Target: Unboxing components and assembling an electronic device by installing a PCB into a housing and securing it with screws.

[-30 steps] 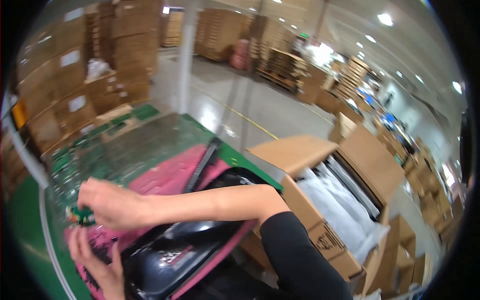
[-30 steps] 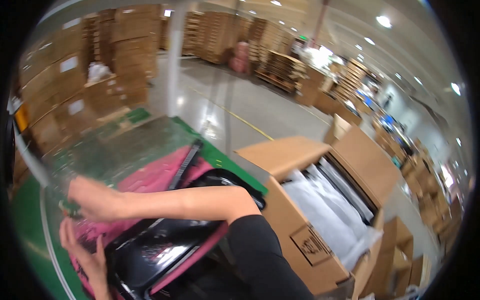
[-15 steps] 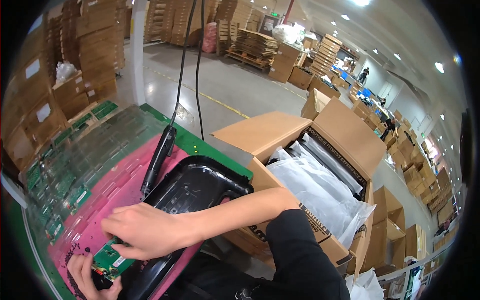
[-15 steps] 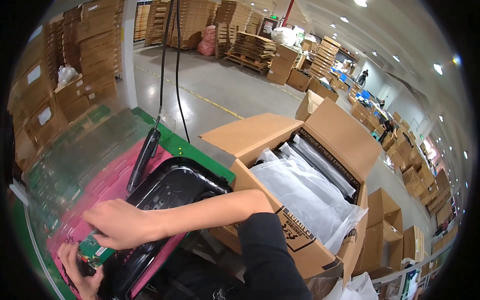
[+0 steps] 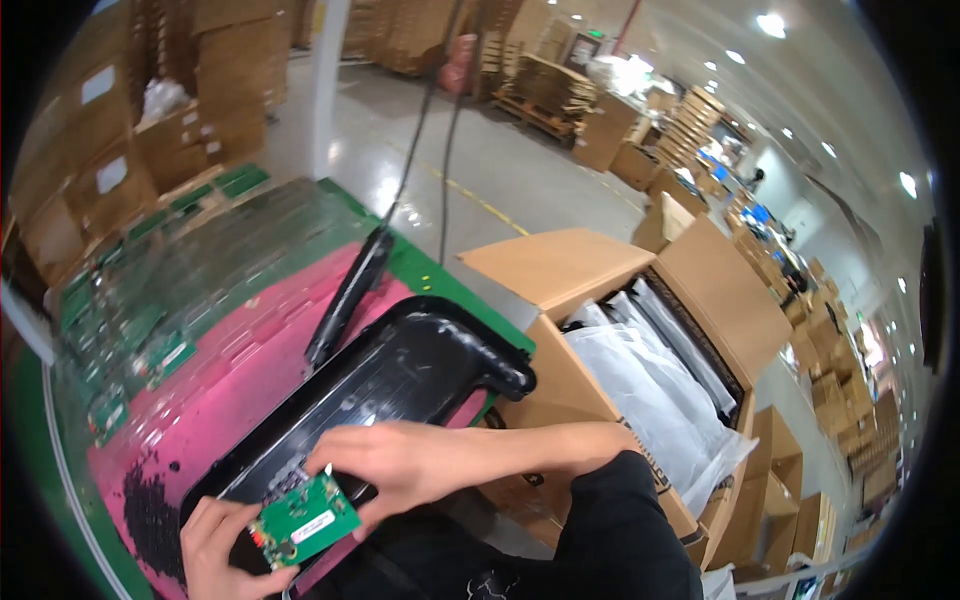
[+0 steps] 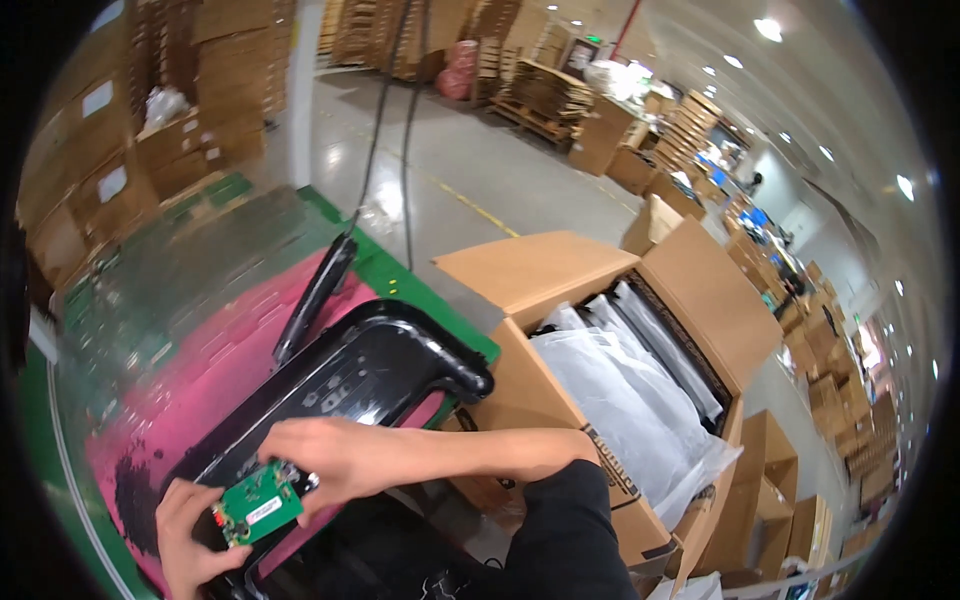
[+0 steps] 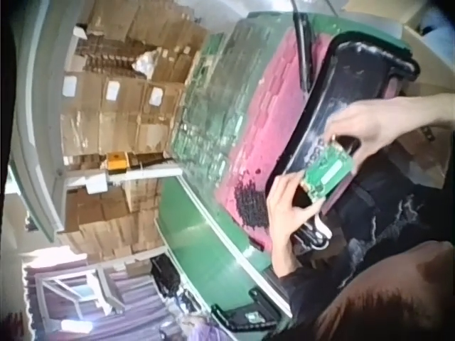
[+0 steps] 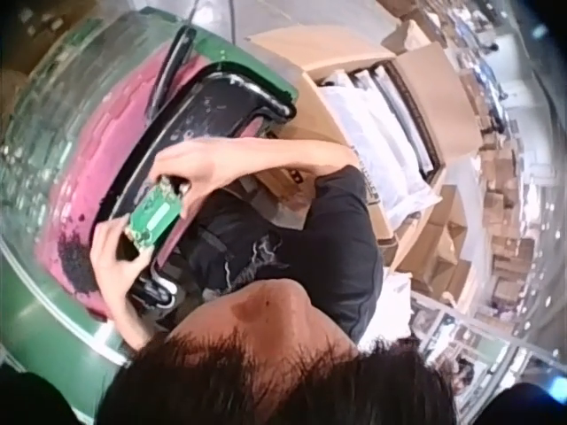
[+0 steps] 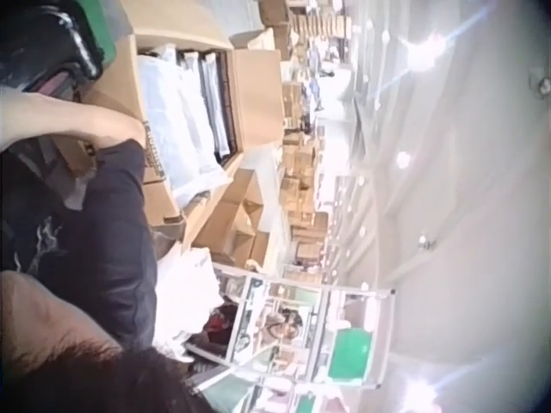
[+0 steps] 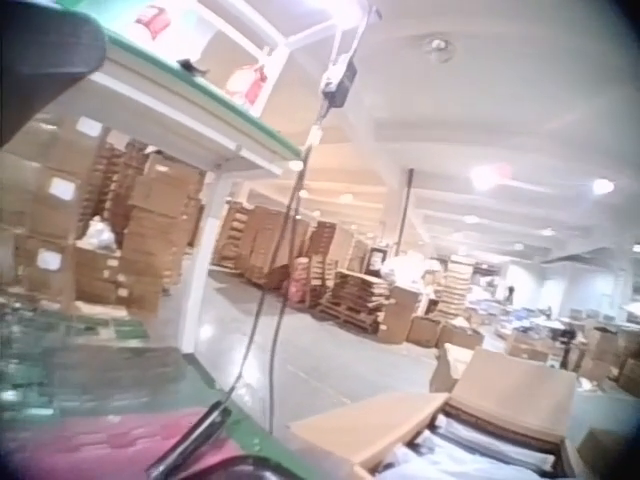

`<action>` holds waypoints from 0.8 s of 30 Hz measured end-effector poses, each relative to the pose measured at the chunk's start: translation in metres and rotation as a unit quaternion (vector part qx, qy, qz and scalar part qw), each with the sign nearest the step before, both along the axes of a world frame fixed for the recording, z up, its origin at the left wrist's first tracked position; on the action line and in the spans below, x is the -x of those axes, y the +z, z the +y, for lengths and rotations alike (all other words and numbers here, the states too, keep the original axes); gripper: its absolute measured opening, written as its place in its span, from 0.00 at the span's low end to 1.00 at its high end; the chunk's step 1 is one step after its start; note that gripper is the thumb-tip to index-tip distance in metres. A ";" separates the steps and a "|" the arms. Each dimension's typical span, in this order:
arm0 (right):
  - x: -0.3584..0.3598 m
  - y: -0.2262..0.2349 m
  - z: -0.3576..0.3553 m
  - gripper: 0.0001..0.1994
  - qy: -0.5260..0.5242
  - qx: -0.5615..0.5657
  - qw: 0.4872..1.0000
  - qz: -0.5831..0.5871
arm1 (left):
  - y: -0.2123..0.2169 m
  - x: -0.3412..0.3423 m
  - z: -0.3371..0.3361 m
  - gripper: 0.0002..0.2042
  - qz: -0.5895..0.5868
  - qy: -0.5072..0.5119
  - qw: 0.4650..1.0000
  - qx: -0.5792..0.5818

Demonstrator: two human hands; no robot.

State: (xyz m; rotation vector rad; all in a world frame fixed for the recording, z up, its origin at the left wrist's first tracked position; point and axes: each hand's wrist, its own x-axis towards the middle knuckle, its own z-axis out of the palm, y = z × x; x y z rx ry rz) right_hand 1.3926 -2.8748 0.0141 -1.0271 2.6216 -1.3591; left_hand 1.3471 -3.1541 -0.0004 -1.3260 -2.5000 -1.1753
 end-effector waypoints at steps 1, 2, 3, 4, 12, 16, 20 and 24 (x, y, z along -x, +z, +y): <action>0.003 -0.012 0.007 0.29 -0.030 -0.027 0.998 0.047 | 0.002 0.007 0.003 0.29 -0.035 -0.051 0.997 0.043; 0.002 -0.021 0.014 0.29 -0.058 -0.052 0.993 0.094 | 0.008 0.016 0.009 0.29 -0.071 -0.100 0.989 0.086; 0.002 -0.020 0.014 0.30 -0.046 -0.053 0.996 0.050 | 0.006 0.016 0.012 0.27 -0.054 -0.088 0.993 0.050; 0.001 -0.016 0.017 0.31 -0.029 -0.057 0.998 0.009 | 0.001 0.016 0.017 0.25 -0.031 -0.075 0.997 0.016; -0.004 -0.015 0.014 0.31 -0.064 -0.056 0.995 -0.045 | -0.005 0.017 0.014 0.24 -0.026 -0.057 0.996 0.070; 0.013 -0.024 0.009 0.27 -0.106 -0.076 0.991 -0.009 | -0.012 0.021 0.013 0.26 -0.006 -0.018 0.993 0.120; 0.030 -0.035 0.002 0.27 -0.098 -0.063 0.993 -0.004 | -0.014 0.024 0.010 0.26 -0.011 0.016 0.988 0.153; 0.036 -0.042 -0.002 0.28 -0.104 -0.085 0.991 -0.006 | -0.017 0.023 0.009 0.28 -0.014 0.041 0.986 0.162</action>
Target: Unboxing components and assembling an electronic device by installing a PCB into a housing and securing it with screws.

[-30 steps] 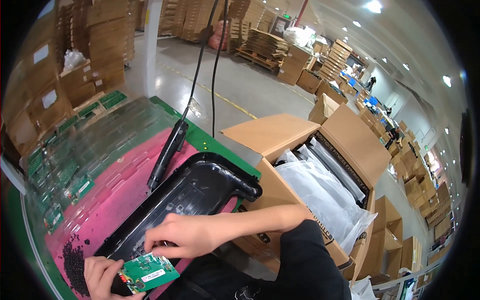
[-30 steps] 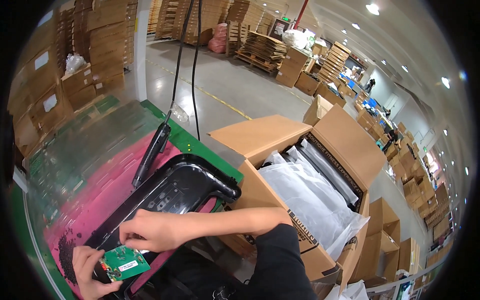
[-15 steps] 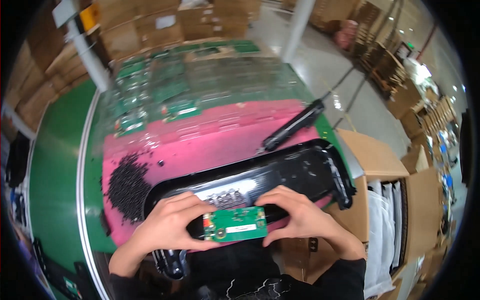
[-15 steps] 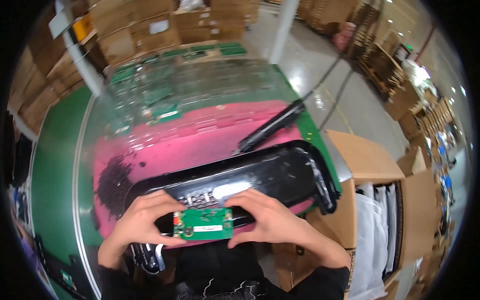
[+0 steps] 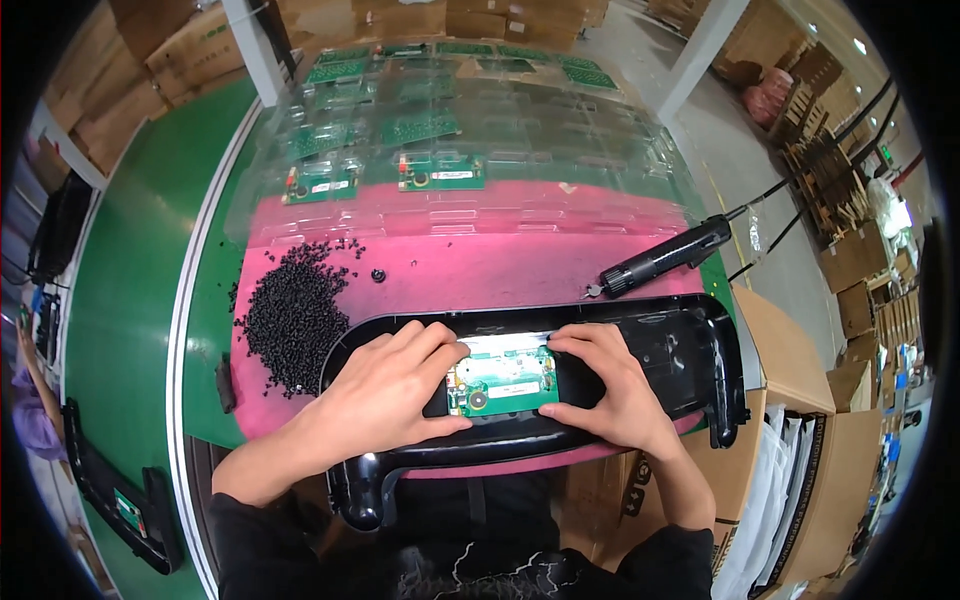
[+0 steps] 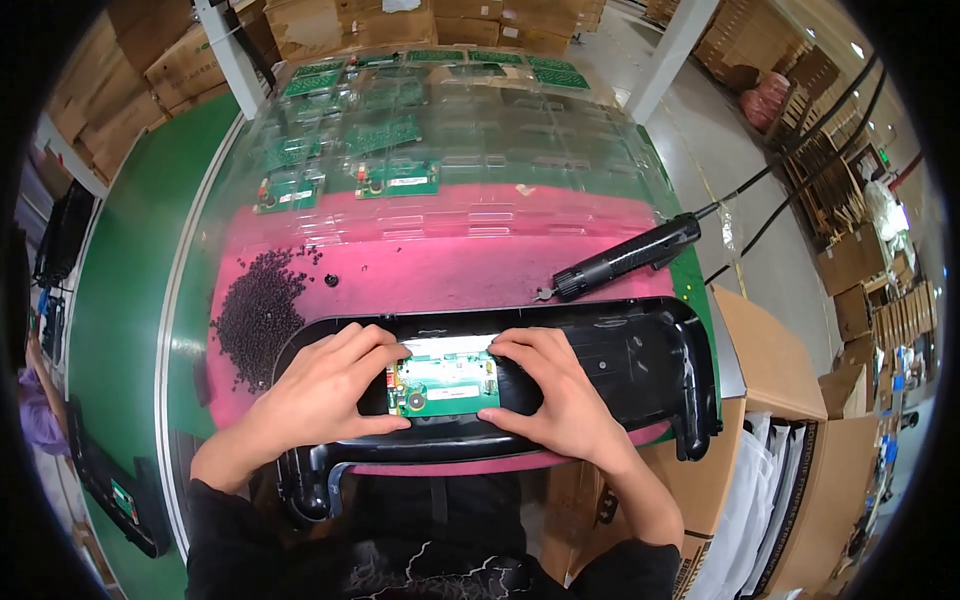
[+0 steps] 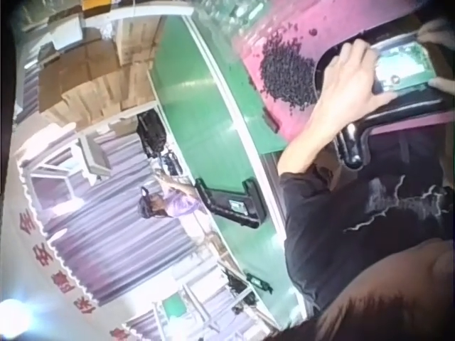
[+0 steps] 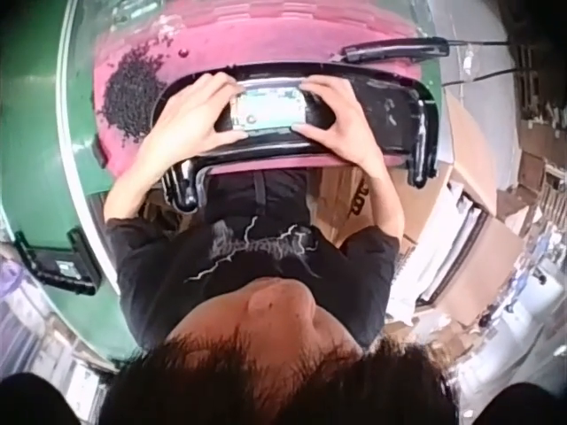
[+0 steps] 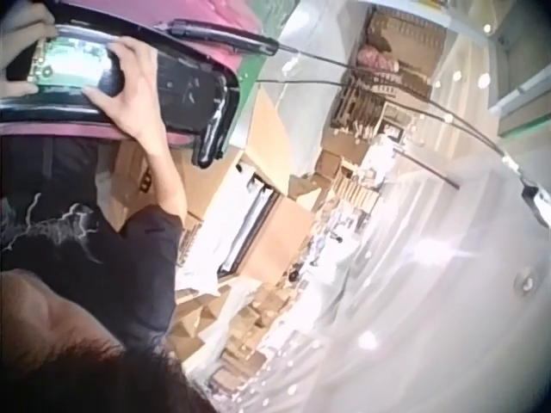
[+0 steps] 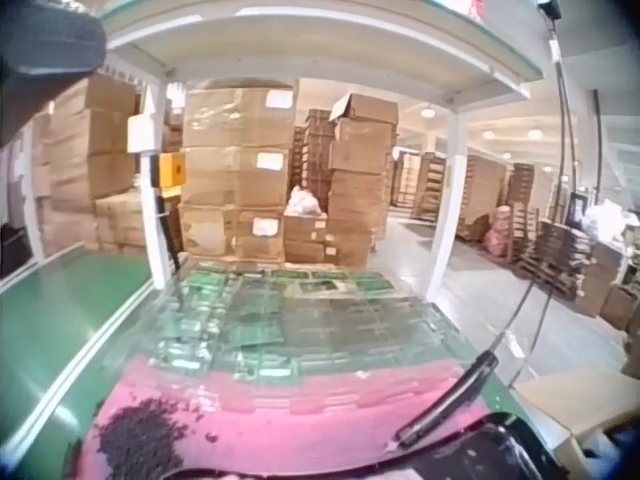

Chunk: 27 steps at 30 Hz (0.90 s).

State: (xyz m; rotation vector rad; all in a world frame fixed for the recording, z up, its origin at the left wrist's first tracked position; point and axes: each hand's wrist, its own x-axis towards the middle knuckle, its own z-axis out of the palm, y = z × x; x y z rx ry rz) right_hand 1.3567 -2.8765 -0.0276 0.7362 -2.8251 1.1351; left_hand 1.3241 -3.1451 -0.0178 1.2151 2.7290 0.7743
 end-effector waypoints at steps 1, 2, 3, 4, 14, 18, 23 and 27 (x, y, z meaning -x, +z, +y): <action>0.000 0.000 0.000 0.28 -0.002 0.000 1.000 -0.001 | 0.000 0.000 0.000 0.28 0.003 -0.002 1.000 0.003; 0.000 -0.001 0.000 0.28 -0.005 -0.001 1.000 -0.001 | -0.001 -0.001 0.000 0.28 0.006 -0.004 1.000 0.006; 0.000 -0.002 -0.001 0.28 -0.003 -0.001 1.000 -0.004 | -0.001 -0.001 0.000 0.28 0.003 -0.002 1.000 0.006; 0.000 -0.003 -0.001 0.29 -0.011 0.000 1.000 0.004 | -0.002 -0.001 0.000 0.28 0.008 -0.003 1.000 0.003; 0.002 -0.001 -0.003 0.28 -0.010 -0.010 1.000 0.003 | -0.003 -0.001 0.001 0.27 0.032 -0.007 0.999 0.008; 0.001 -0.002 -0.004 0.28 -0.013 -0.015 1.000 0.000 | -0.006 0.000 0.000 0.28 0.043 -0.018 0.999 0.011; -0.002 0.001 -0.002 0.31 -0.008 -0.038 0.999 0.004 | -0.004 -0.004 0.001 0.28 0.036 -0.016 0.999 0.033; -0.009 0.027 -0.013 0.38 -0.029 -0.061 0.997 -0.037 | -0.005 -0.006 -0.004 0.32 0.032 -0.021 0.999 0.019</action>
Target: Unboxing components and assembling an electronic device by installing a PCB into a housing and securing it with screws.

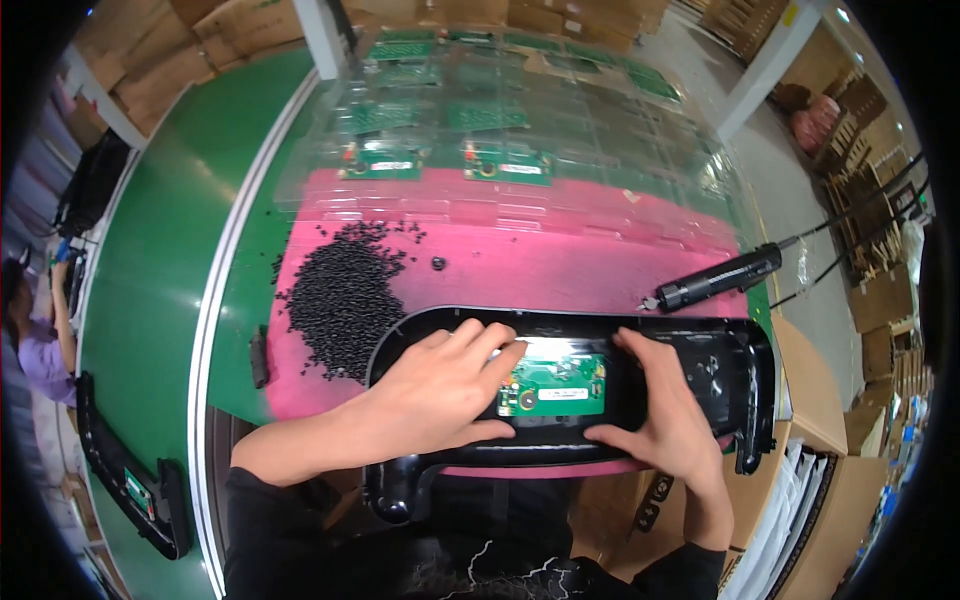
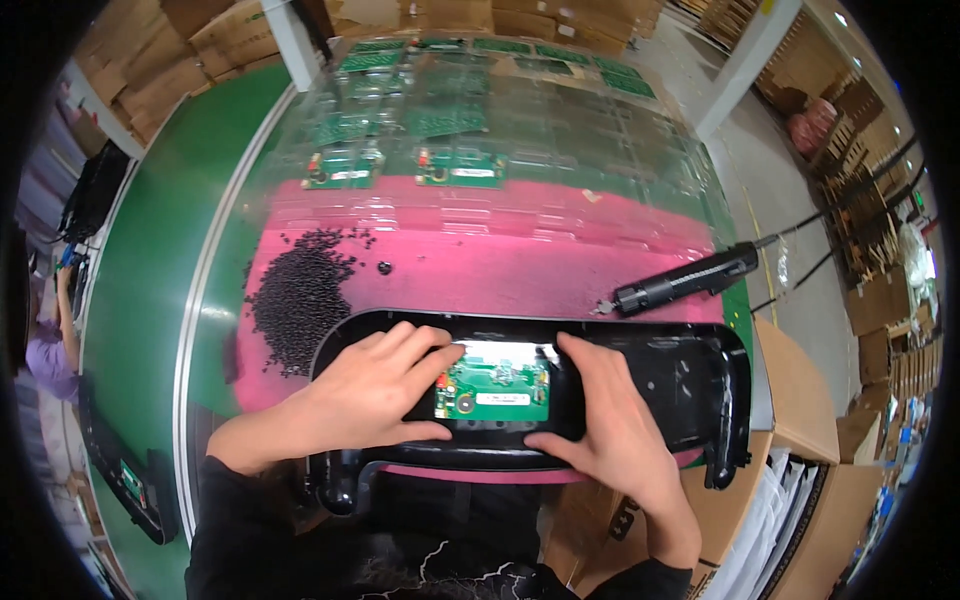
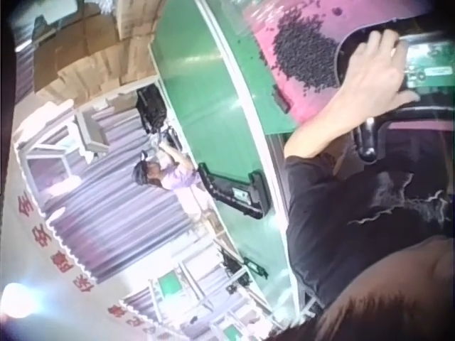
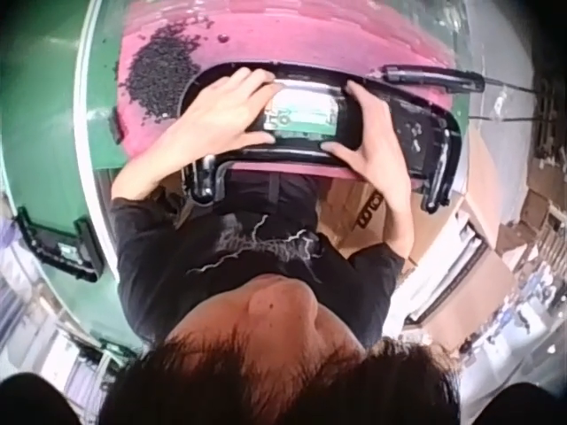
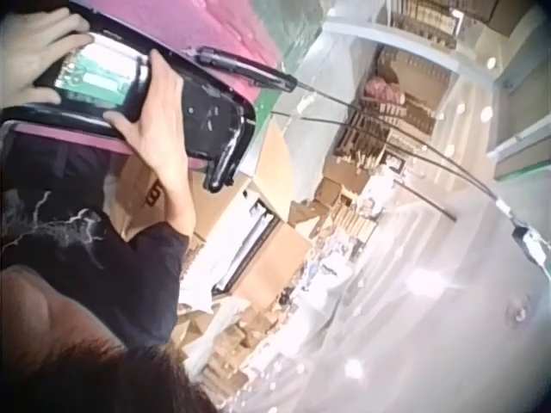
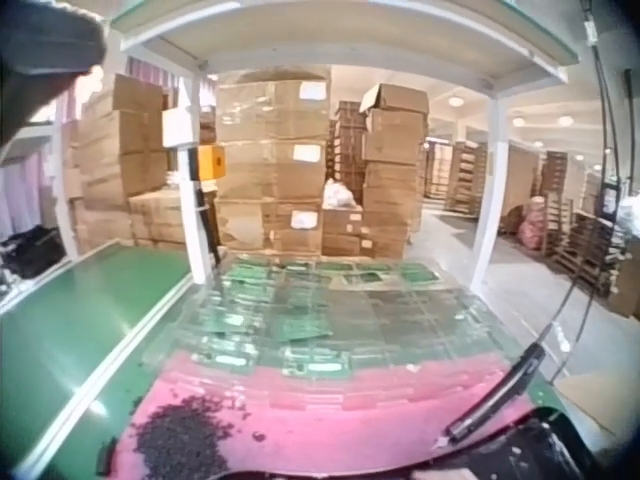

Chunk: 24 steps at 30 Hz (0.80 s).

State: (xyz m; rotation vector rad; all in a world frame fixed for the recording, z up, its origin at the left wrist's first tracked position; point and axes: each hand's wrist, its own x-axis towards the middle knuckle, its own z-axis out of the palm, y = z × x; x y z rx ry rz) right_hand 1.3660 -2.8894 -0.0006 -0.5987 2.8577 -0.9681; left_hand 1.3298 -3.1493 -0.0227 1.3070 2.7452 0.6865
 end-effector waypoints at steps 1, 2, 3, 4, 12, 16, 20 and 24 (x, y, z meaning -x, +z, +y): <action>-0.002 0.010 -0.007 0.35 0.015 -0.026 0.998 0.047 | -0.003 0.000 -0.003 0.33 -0.003 -0.004 1.000 -0.013; -0.004 0.021 -0.013 0.30 0.043 -0.040 0.992 0.114 | -0.002 0.001 -0.006 0.31 -0.030 0.013 0.998 -0.063; -0.010 0.035 -0.018 0.26 0.065 -0.058 0.980 0.178 | -0.001 0.002 -0.007 0.29 -0.058 0.026 0.991 -0.118; -0.019 0.056 -0.024 0.22 0.089 -0.080 0.966 0.230 | 0.006 0.005 -0.011 0.24 -0.052 0.044 0.984 -0.166; -0.033 0.102 -0.048 0.11 0.160 -0.230 0.681 0.676 | 0.004 0.055 -0.069 0.14 0.070 0.293 0.952 -0.054; -0.035 0.113 -0.044 0.12 0.153 -0.251 0.684 0.668 | -0.015 0.061 -0.072 0.16 0.095 0.234 0.967 0.017; -0.045 0.104 -0.025 0.11 0.152 -0.144 0.804 0.556 | -0.019 0.059 -0.073 0.14 0.096 0.246 0.964 0.013; 0.014 0.082 0.011 0.16 -0.089 -0.226 0.882 0.403 | -0.024 0.064 -0.071 0.09 0.092 0.256 0.962 -0.008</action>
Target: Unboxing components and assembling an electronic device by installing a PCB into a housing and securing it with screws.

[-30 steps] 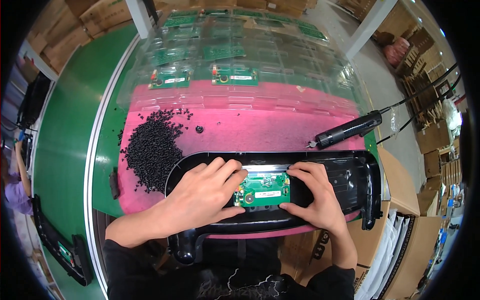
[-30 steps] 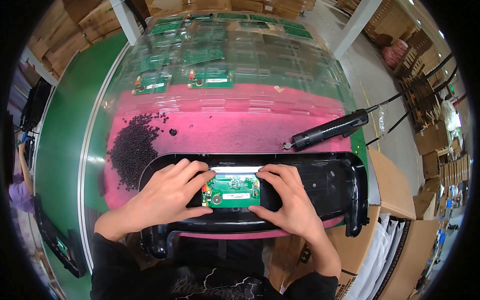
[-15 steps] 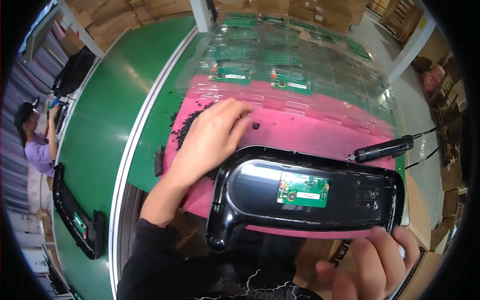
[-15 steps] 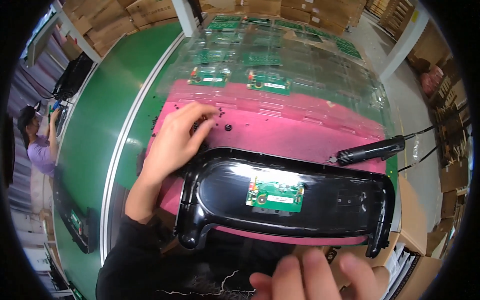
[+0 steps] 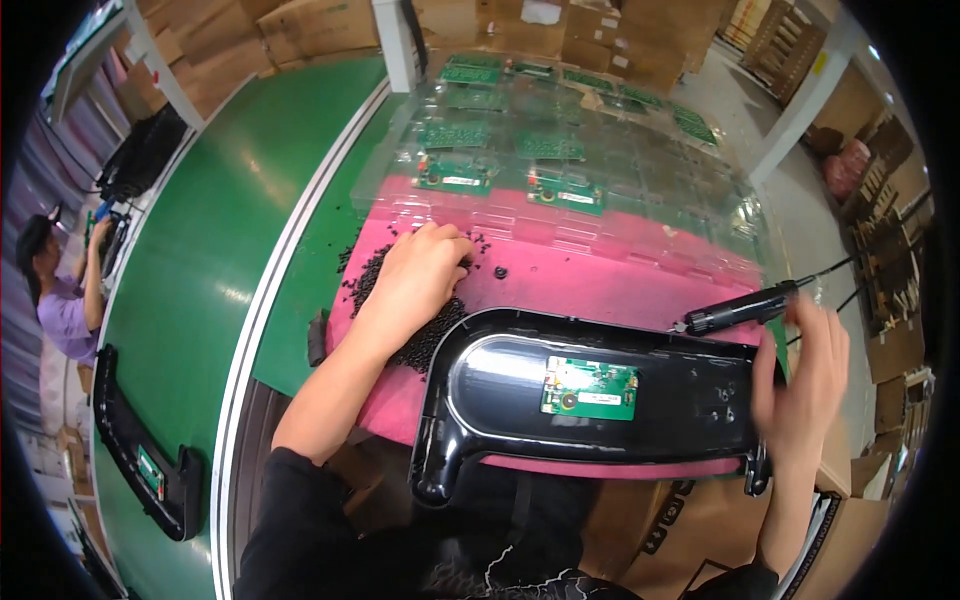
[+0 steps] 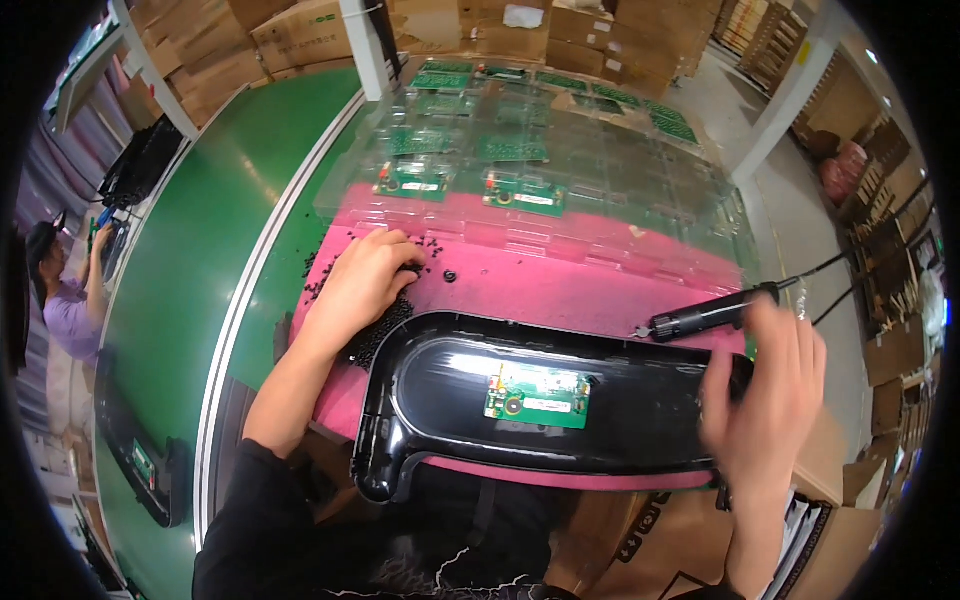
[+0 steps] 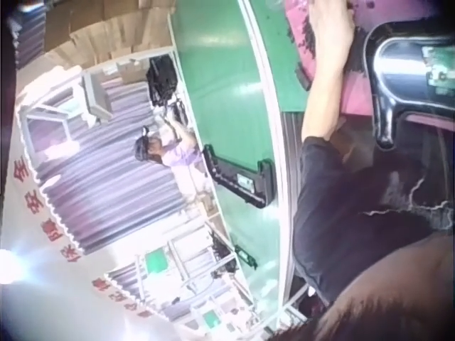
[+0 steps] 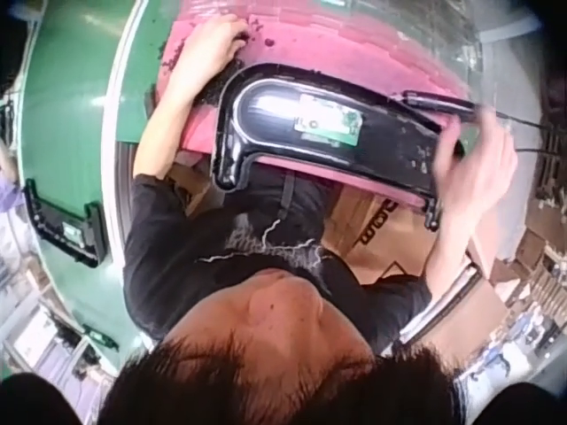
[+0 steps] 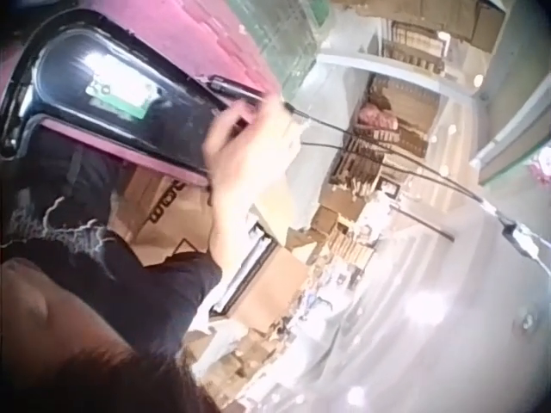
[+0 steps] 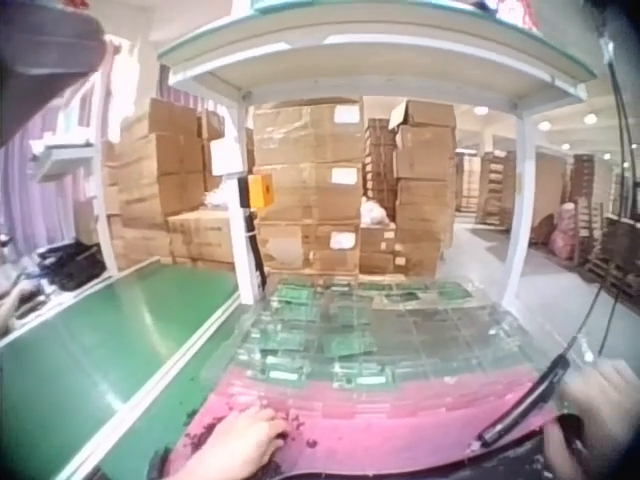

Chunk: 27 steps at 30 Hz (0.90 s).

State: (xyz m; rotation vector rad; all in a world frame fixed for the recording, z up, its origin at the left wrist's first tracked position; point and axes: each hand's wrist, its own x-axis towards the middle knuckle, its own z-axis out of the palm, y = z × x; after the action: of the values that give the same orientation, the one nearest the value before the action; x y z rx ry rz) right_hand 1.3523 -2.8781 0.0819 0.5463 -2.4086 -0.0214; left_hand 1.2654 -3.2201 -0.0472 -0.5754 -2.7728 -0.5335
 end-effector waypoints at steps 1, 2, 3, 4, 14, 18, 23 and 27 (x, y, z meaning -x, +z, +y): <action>0.020 -0.015 0.021 0.20 -0.109 -0.004 0.993 -0.039 | 0.000 -0.003 -0.001 0.09 0.000 0.002 1.000 0.002; 0.033 -0.025 0.054 0.21 -0.196 -0.060 0.978 -0.033 | 0.002 -0.001 0.002 0.08 0.004 0.004 1.000 0.011; 0.047 -0.039 0.100 0.22 -0.239 -0.045 0.967 -0.070 | 0.005 0.000 0.004 0.07 0.008 0.007 1.000 0.022; 0.056 -0.050 0.137 0.22 -0.281 -0.026 0.953 -0.109 | 0.006 0.002 0.006 0.06 0.007 -0.006 1.000 0.012; 0.099 -0.062 0.070 0.30 0.105 0.537 0.835 0.057 | 0.003 0.004 0.003 0.04 0.031 0.020 0.999 -0.036; 0.085 -0.060 0.018 0.21 0.141 0.632 0.737 -0.193 | 0.007 0.004 0.005 0.04 0.026 0.021 0.996 -0.082; 0.072 -0.056 -0.018 0.12 0.238 0.736 0.609 -0.175 | 0.011 0.005 0.011 0.05 0.061 0.013 0.991 -0.121; 0.041 -0.034 -0.052 0.16 0.351 0.810 0.453 -0.122 | 0.027 -0.019 0.031 0.05 -0.077 -0.101 0.929 -0.347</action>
State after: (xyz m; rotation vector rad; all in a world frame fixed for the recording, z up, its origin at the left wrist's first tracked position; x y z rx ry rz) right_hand 1.3115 -2.9301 0.0482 0.4226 -1.0865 2.4586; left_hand 1.2846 -3.1890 -0.0200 -0.6553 -2.4068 -1.5684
